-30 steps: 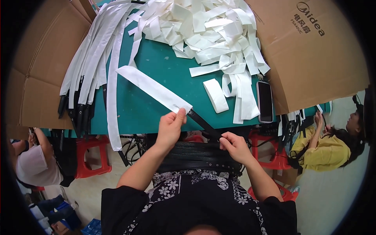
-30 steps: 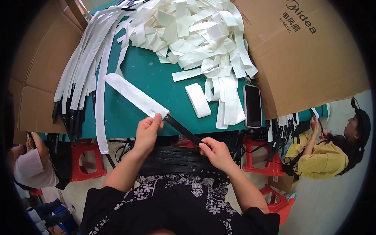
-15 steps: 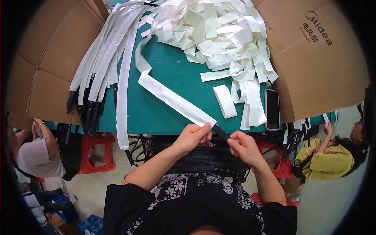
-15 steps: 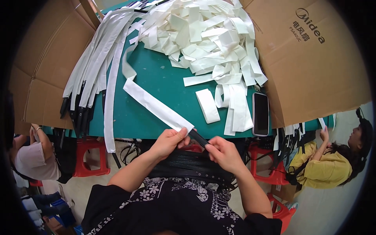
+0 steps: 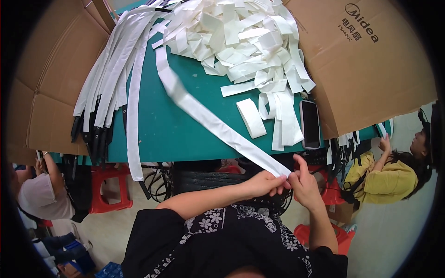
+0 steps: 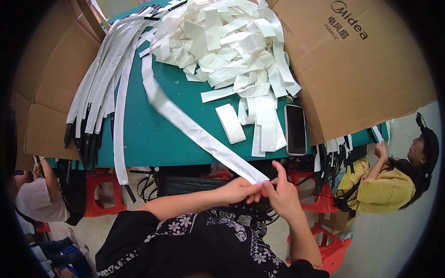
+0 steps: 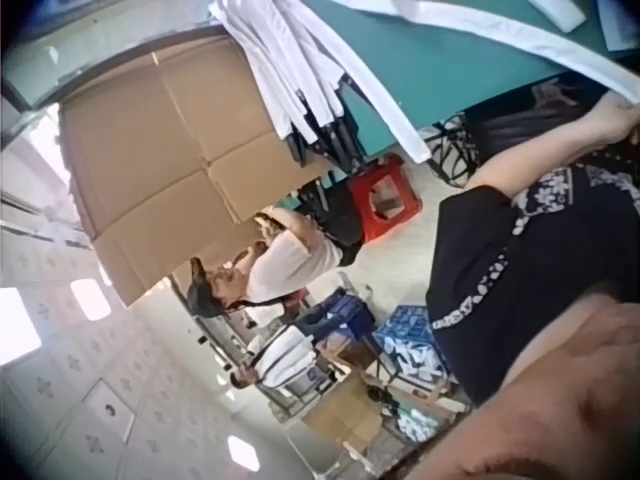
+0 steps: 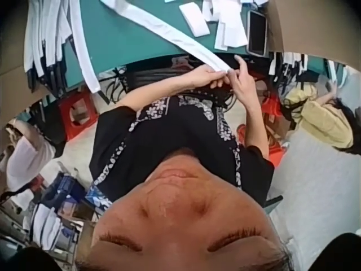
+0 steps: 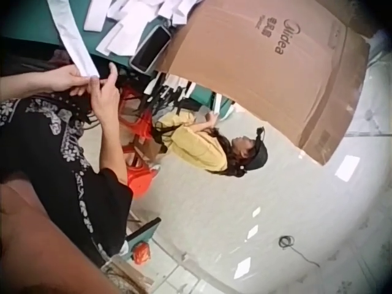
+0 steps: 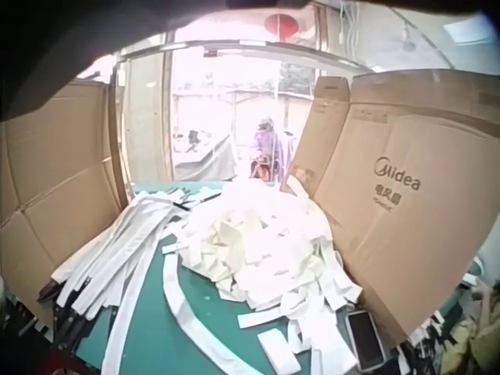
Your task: Assembling white straps and black components for belts on a factory workbench.
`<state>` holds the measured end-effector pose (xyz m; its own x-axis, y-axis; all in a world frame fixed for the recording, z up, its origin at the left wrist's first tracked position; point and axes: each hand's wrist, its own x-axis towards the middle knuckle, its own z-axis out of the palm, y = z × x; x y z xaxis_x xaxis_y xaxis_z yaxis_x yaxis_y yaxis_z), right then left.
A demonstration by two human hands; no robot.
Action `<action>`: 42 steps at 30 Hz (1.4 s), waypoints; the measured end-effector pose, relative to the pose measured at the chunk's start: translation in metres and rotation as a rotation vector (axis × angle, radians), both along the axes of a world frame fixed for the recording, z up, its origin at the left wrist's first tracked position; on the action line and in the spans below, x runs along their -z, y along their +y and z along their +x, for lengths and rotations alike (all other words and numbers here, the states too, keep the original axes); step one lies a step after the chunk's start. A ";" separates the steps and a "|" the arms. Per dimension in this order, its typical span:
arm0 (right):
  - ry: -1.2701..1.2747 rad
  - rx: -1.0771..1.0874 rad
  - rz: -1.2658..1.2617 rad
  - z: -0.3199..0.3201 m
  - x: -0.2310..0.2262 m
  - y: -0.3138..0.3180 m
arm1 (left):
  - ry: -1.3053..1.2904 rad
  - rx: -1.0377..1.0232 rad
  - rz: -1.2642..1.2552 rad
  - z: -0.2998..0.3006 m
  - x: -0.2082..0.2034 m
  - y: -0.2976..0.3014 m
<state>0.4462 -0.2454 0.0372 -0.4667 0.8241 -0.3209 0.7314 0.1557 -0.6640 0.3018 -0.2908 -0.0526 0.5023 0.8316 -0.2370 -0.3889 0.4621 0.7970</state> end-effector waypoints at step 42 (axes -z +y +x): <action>0.337 0.103 -0.404 0.080 0.038 -0.017 | 0.107 -0.140 0.094 -0.049 -0.016 0.001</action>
<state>0.5264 -0.2620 -0.0012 -0.5216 0.7129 -0.4687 0.4654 -0.2227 -0.8566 0.2532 -0.2893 -0.0368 0.3561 0.9126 -0.2010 -0.3554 0.3312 0.8740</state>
